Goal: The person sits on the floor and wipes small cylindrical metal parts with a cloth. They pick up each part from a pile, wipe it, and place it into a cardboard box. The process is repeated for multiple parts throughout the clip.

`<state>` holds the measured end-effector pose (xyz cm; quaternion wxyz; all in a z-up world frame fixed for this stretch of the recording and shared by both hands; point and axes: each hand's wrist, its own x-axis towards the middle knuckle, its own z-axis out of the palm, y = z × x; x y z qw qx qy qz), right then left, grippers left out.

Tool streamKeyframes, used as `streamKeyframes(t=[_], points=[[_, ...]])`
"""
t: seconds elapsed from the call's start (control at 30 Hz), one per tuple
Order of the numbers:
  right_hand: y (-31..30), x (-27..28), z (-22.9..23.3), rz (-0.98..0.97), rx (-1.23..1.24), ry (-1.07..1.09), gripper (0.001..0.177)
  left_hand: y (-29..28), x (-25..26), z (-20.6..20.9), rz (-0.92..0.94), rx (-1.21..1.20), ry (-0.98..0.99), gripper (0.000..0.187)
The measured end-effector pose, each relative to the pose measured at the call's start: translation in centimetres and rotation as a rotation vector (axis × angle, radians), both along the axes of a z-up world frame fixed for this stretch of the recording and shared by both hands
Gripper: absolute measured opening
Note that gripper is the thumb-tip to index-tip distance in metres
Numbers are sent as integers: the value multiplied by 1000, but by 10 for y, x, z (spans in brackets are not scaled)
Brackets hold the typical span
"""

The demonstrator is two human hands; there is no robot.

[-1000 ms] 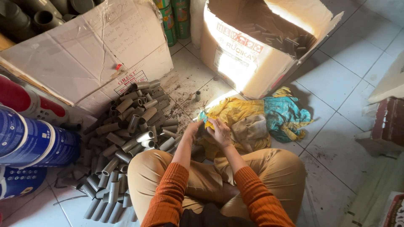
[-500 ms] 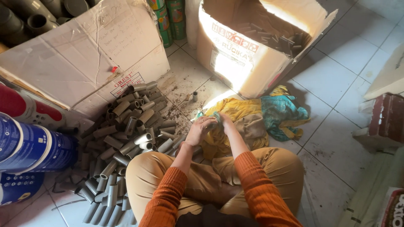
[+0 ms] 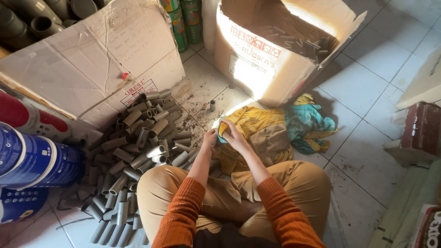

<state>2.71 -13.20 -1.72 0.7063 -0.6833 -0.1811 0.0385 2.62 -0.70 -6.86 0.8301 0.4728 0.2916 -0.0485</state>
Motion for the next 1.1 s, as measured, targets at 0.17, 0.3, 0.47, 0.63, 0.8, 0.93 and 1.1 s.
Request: streamKeyframes(t=[0.17,0.3,0.47,0.63,0.8,0.93,1.1], points=[[4,29,-69,-365,-582,-42,23,5,-23,30,-229,-225,-55,35],[-14,32,-32,-362,-589,279,40,18,-31,66,-169,-121,-99,44],[-41,4,61,-258,-1109,135,34,33,-30,83,74,1207,-177,39],[-122,43,-16,-333,-1366,311,46,15,-21,84,151,898,-277,42],[-119,16,40,-152,-1316,416,31,-13,-13,42,276,224,-363,33],[-125,1,73,-345,-1131,307,28,-21,-13,-6,185,-133,-201,50],[-132,-8,72,-319,-1174,181,32,-26,-21,16,163,-233,-177,34]])
